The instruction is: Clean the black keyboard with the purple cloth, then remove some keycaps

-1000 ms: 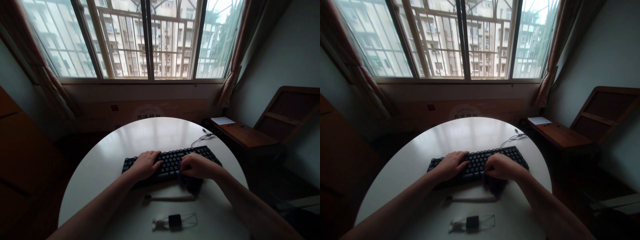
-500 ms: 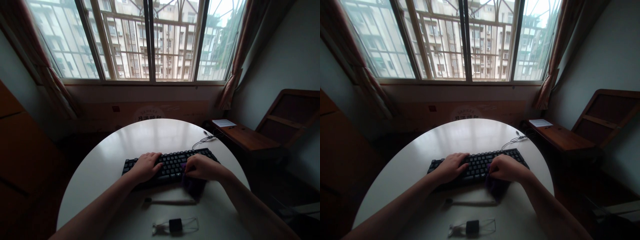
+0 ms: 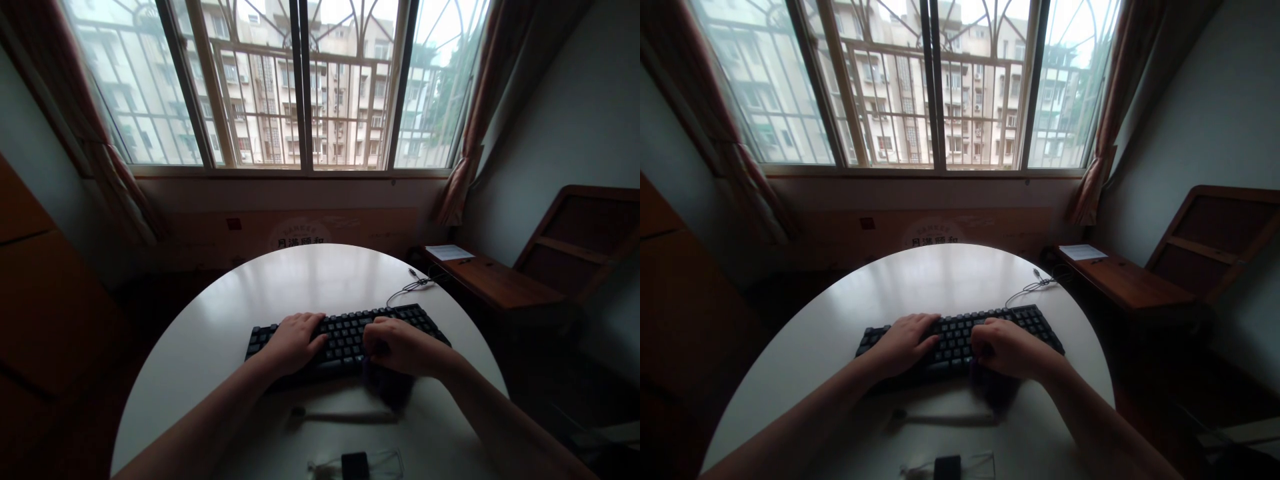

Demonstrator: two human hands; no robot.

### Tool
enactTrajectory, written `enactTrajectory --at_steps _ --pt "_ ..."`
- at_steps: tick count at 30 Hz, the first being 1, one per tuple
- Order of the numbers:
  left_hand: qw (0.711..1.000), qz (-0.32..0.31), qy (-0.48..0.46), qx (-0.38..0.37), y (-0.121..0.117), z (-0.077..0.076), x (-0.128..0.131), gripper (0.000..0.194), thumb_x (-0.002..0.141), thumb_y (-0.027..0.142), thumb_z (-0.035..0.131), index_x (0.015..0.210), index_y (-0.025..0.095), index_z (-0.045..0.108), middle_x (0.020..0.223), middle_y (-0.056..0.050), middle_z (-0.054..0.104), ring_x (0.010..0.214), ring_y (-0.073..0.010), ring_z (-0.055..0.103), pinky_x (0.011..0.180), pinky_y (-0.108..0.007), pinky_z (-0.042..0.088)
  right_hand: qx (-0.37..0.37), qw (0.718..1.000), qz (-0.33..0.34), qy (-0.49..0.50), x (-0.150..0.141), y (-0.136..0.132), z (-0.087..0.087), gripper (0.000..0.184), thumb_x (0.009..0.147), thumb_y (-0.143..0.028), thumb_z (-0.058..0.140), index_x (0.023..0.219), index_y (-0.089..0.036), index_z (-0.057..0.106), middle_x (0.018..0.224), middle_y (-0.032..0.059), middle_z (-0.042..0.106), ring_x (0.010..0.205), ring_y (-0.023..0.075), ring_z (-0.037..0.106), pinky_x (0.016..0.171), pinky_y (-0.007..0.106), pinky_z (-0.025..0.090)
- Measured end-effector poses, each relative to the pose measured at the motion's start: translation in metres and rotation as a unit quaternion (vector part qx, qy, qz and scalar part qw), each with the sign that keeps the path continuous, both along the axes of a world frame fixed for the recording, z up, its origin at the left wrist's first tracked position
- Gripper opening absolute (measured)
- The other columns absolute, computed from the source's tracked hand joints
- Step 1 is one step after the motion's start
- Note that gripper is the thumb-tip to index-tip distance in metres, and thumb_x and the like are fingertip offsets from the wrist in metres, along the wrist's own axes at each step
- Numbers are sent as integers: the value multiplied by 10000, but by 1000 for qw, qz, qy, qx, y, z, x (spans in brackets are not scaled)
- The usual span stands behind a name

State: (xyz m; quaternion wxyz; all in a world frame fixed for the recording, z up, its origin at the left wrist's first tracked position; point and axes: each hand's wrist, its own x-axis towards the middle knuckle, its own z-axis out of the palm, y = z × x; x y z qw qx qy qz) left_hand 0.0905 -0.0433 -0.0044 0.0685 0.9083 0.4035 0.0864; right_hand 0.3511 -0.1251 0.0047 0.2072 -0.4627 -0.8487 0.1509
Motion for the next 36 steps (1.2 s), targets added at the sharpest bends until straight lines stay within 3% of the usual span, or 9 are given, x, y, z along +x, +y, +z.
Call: enactTrajectory --at_steps 11,21,26,31,36 --pt "1000 3 7 2 -1 2 1 518 929 470 429 1374 213 488 1347 -98 587 1236 -283 515 1062 -427 357 22 1000 5 -5 -8 -8 6 186 718 -42 599 822 -194 625 858 7 622 760 129 566 685 207 399" --pt "1000 0 8 1 0 1 1 529 933 471 428 1386 203 485 1360 -103 578 1249 -284 509 1071 -423 351 8 1000 17 -19 7 -3 6 148 708 -69 633 793 -189 643 828 3 633 775 142 569 693 217 403" --pt "1000 -1 13 -1 0 0 1 545 938 482 422 1395 190 477 1374 -105 566 1263 -288 497 1081 -428 341 10 998 55 -3 9 -4 8 114 765 -85 633 752 -195 656 732 -15 639 763 143 568 704 227 401" --pt "1000 -1 19 4 1 0 1 535 939 488 418 1392 210 478 1380 -97 564 1267 -283 496 1084 -418 339 32 997 59 43 9 -3 9 87 829 -138 635 805 -202 689 780 4 667 778 143 586 715 228 417" --pt "1000 1 17 1 0 1 2 539 937 485 425 1393 202 481 1382 -101 563 1266 -289 497 1083 -431 345 10 999 50 19 8 -6 10 111 768 -136 687 843 -216 699 816 -5 683 760 142 605 715 227 427"
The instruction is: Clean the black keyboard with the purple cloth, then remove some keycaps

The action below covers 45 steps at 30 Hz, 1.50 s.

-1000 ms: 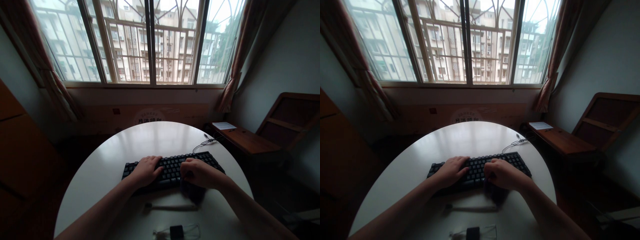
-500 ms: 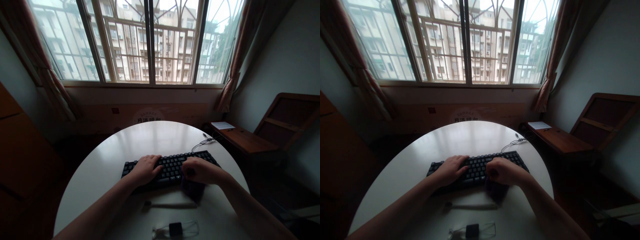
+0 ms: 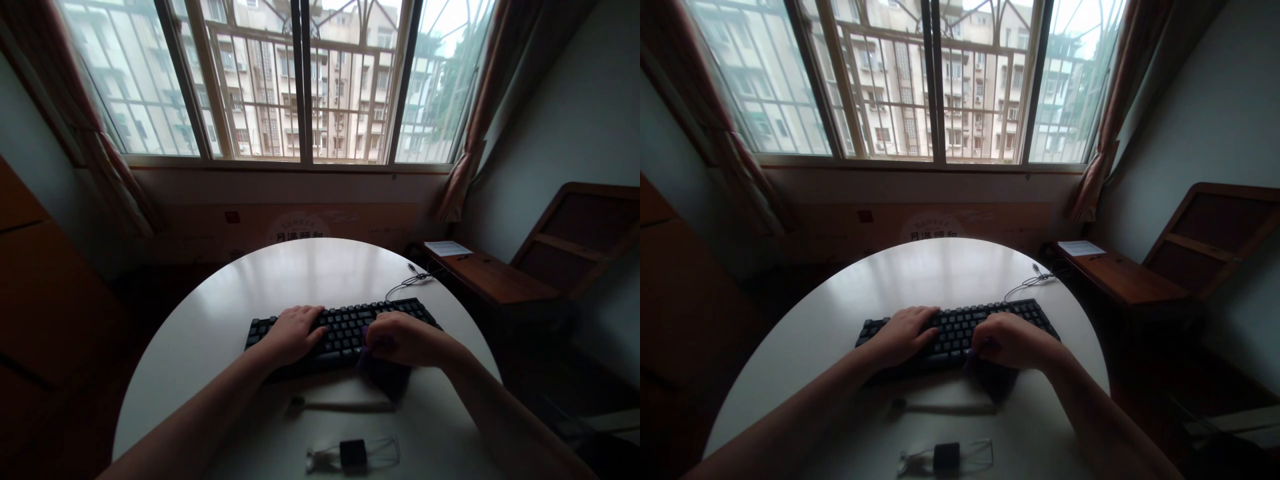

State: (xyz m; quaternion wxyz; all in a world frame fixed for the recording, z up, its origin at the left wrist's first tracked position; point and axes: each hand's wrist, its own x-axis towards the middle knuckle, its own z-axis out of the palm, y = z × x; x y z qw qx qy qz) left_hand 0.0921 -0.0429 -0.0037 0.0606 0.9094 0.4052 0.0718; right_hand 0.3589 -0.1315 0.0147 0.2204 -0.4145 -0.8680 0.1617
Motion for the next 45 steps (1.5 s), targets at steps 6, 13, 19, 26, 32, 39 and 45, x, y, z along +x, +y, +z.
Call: enactTrajectory --at_steps 6,13,19,26,32,39,45 --pt "1000 -3 -8 3 0 -2 -1 542 936 485 433 1394 199 482 1377 -99 567 1255 -290 506 1077 -437 352 -9 999 -42 -27 4 -1 2 112 763 -123 661 818 -215 695 759 -24 686 691 124 610 645 205 405" --pt "1000 -4 -13 4 1 -3 -1 527 934 489 434 1384 219 484 1370 -94 573 1253 -287 511 1072 -429 353 8 997 -58 -44 -1 0 -1 151 787 -161 671 889 -250 737 854 6 675 736 132 612 683 209 417" --pt "1000 -4 -12 9 2 -5 -1 535 933 491 432 1386 211 484 1373 -97 571 1253 -286 508 1070 -428 353 16 999 -35 -36 -12 1 -7 177 792 -103 626 873 -235 711 844 -6 685 762 127 624 701 196 413" --pt "1000 -3 -9 7 1 -2 0 534 932 485 431 1383 205 488 1363 -98 578 1248 -283 513 1067 -428 358 53 993 -67 -86 -17 -4 -4 121 788 -127 608 829 -219 674 785 1 682 724 143 600 658 221 371" --pt "1000 -5 -14 8 3 -4 -1 537 929 494 425 1382 213 485 1371 -94 573 1252 -285 509 1071 -429 353 23 993 -80 -89 -11 -4 -2 97 764 -135 610 794 -218 647 734 -31 680 678 124 594 610 208 340" --pt "1000 -3 -17 13 2 -4 -1 529 930 484 433 1381 214 487 1355 -100 583 1240 -286 516 1063 -424 359 17 997 -59 -49 -21 -1 -5 186 741 -77 573 823 -219 661 773 -29 707 699 124 626 640 204 377" --pt "1000 -2 -18 7 3 -4 -2 528 930 489 433 1379 217 489 1366 -97 575 1251 -289 509 1068 -434 355 -13 995 -85 -52 -9 -2 1 203 717 -113 620 857 -240 695 790 -25 722 727 148 654 641 212 401"
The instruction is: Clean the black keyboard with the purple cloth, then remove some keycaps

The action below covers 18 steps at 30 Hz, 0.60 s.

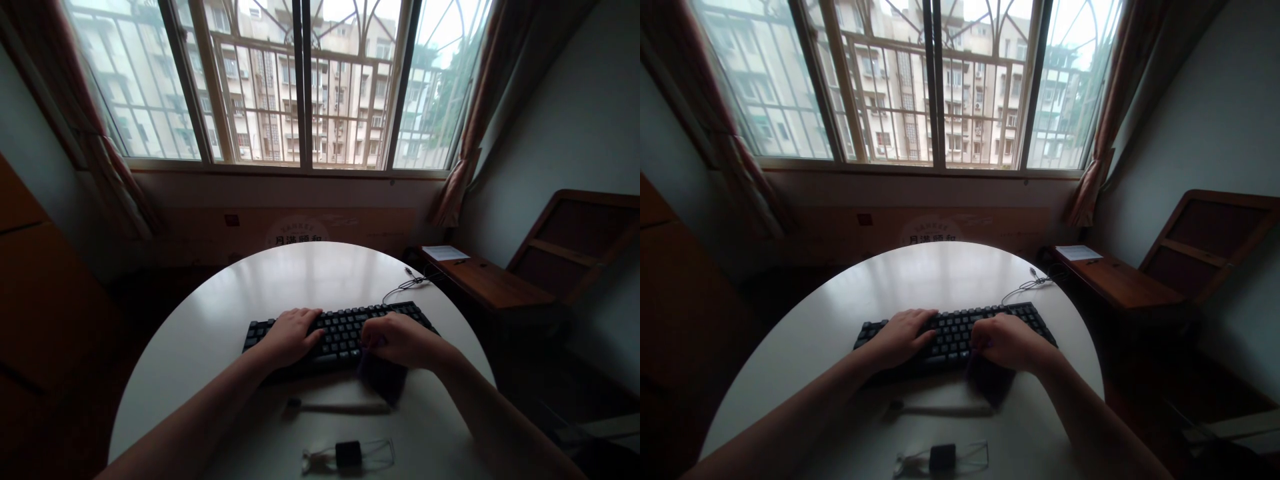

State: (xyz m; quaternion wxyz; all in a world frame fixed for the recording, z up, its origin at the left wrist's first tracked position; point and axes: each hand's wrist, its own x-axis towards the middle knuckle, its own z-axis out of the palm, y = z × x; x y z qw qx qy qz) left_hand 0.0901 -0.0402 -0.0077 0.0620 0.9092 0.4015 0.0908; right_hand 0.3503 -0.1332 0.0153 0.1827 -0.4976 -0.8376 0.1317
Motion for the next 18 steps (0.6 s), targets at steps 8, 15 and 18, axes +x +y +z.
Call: enactTrajectory --at_steps 8,15,18 --pt "1000 -6 -1 10 1 -1 1 525 930 478 437 1375 204 493 1336 -104 594 1230 -287 524 1059 -418 359 28 1000 -2 -10 -14 0 -4 357 768 -126 621 1082 -279 697 834 -5 752 775 175 691 700 237 432" --pt "1000 -1 12 4 -1 3 3 532 932 472 433 1380 191 490 1351 -109 586 1245 -289 518 1066 -427 359 6 1000 -8 2 0 1 0 409 748 -140 651 1132 -277 684 848 -3 753 785 179 695 693 235 443" --pt "1000 -2 11 1 -1 3 3 527 932 467 430 1378 192 490 1354 -108 584 1242 -288 521 1062 -427 365 3 1000 -3 14 0 2 -2 431 745 -130 644 1148 -277 682 842 -7 753 777 173 694 699 232 448"
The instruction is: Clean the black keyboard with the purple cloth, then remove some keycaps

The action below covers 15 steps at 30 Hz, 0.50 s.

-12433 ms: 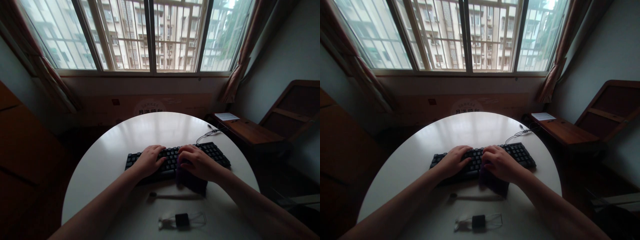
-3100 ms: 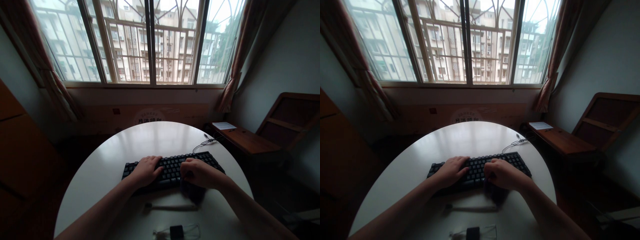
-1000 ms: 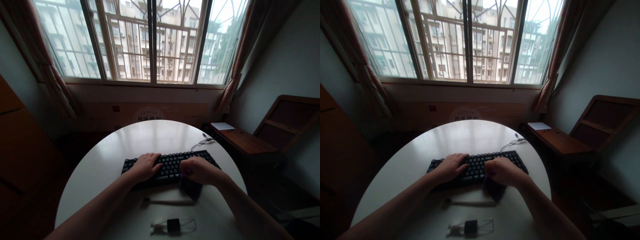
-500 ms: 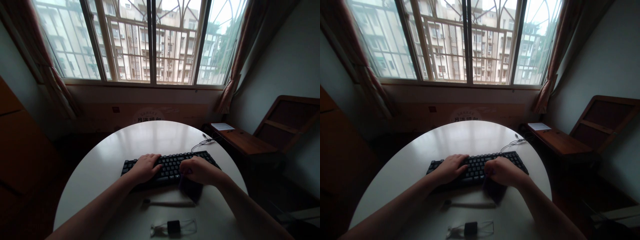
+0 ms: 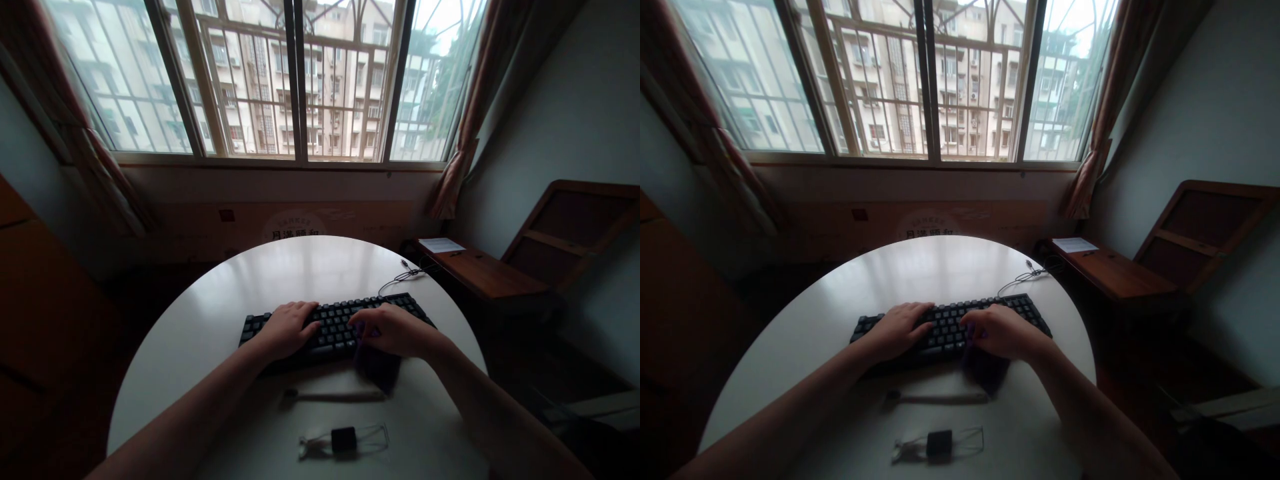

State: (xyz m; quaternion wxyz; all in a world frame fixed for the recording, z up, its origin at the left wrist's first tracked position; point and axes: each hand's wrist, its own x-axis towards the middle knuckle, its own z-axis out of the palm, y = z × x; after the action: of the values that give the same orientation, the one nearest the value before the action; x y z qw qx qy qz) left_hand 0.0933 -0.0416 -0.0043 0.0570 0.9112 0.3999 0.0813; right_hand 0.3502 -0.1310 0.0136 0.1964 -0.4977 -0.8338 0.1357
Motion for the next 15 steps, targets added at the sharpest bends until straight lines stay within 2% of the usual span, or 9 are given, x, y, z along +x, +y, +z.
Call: enactTrajectory --at_steps 5,11,15 --pt "1000 1 -1 -2 1 -1 0 527 927 471 430 1375 201 488 1353 -109 584 1240 -292 522 1058 -434 367 -2 999 19 43 -6 3 -6 498 748 -95 620 1215 -265 653 852 -6 753 783 160 692 736 229 465" --pt "1000 3 -3 -8 0 0 0 525 928 477 431 1376 210 487 1361 -102 579 1245 -288 516 1067 -430 356 -41 998 26 49 4 1 2 400 727 -110 639 1108 -228 678 845 -2 735 736 147 677 664 204 461" --pt "1000 0 -2 -1 0 -1 0 526 931 472 430 1374 194 490 1350 -108 585 1241 -289 519 1063 -428 358 -10 999 15 32 -3 0 -2 385 738 -98 627 1090 -242 683 813 -11 737 737 151 680 677 213 450"
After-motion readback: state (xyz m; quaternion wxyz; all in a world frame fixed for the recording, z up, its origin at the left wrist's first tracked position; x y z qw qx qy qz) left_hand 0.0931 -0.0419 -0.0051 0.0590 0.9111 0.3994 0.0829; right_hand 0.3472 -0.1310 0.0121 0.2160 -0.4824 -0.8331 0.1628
